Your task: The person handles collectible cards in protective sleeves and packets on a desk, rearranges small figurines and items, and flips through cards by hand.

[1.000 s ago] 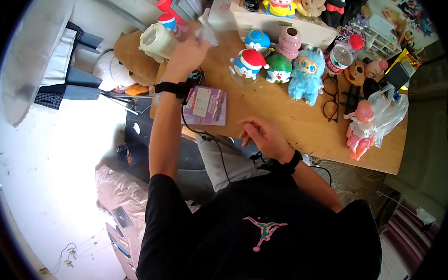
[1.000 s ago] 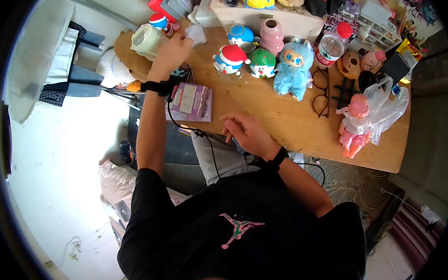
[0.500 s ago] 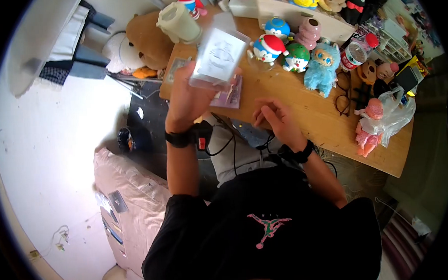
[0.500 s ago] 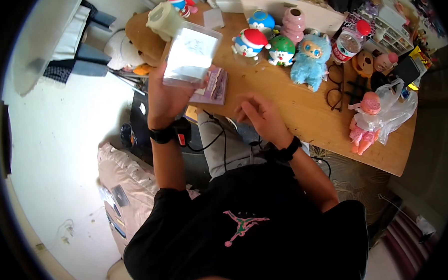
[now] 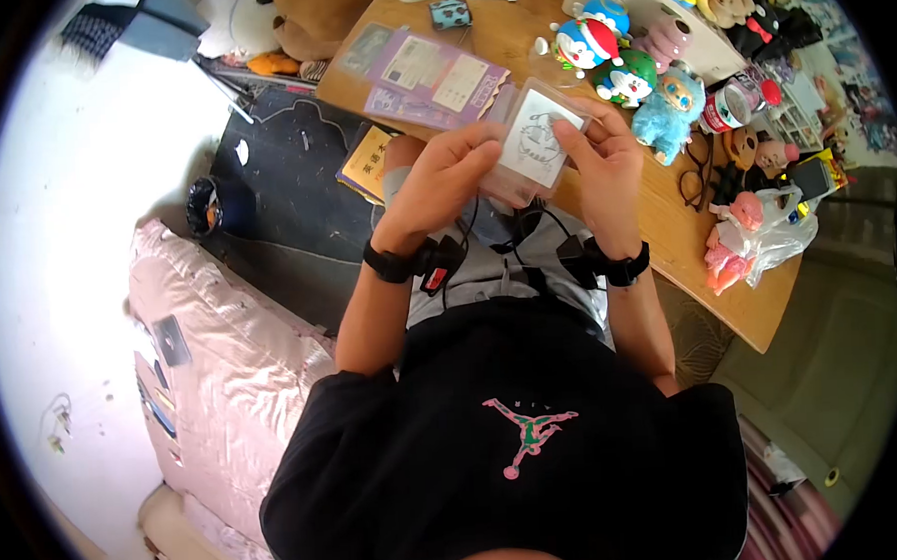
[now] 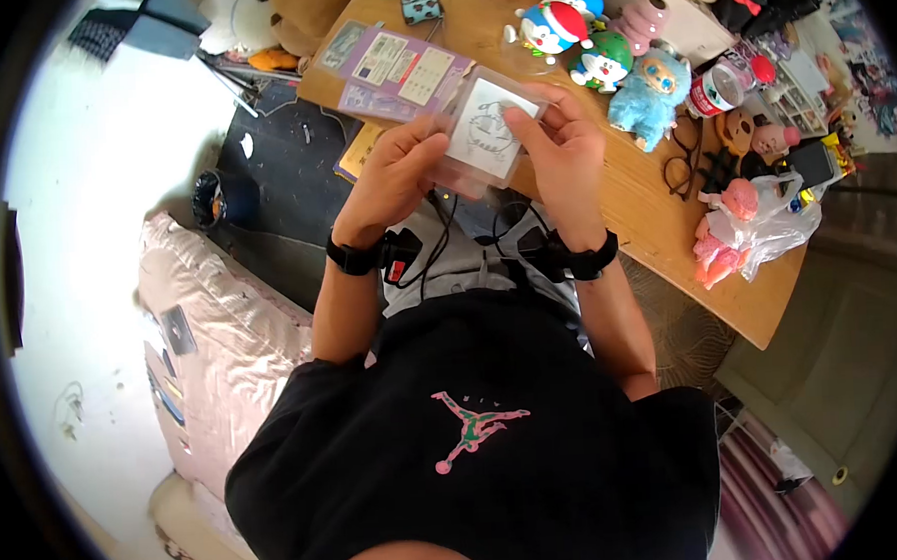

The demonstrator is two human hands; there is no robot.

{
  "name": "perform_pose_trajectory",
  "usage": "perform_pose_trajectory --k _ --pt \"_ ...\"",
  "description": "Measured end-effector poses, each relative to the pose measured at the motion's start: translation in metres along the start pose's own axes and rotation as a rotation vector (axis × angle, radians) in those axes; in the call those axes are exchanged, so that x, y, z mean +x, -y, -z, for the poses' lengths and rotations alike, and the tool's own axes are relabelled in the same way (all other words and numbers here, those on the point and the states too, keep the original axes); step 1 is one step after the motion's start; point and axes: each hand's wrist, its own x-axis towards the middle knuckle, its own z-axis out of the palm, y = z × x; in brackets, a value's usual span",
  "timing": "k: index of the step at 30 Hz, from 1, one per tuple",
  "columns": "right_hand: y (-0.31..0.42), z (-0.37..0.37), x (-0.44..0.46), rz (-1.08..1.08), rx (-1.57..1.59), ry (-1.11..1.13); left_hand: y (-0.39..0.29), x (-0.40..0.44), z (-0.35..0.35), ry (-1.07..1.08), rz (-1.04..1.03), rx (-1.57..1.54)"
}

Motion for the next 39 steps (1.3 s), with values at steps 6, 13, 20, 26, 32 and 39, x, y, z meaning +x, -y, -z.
perform_pose_trajectory --k 6,13,20,26,32,39 --pt "0.001 0.003 -0.008 0.015 -0.064 -0.076 -0.012 -0.009 0.006 -0.160 -0.176 0.134" --pt "0.007 0.009 -0.022 -0.179 0.186 0.010 -0.008 0.000 0.009 -0.261 -0.257 0.140" --pt "0.003 -0.003 -0.003 -0.221 0.412 0.009 0.007 0.024 0.008 -0.289 -0.304 -0.042" --pt "-0.018 -0.015 0.019 -0.223 0.204 0.114 0.008 0.029 0.018 -0.360 -0.412 0.059" --pt "-0.030 -0.030 0.041 -0.166 0.113 0.174 0.006 0.027 0.030 -0.414 -0.416 0.157" --pt "-0.045 -0.030 0.058 -0.147 0.078 0.321 0.017 0.033 0.042 -0.469 -0.419 0.209"
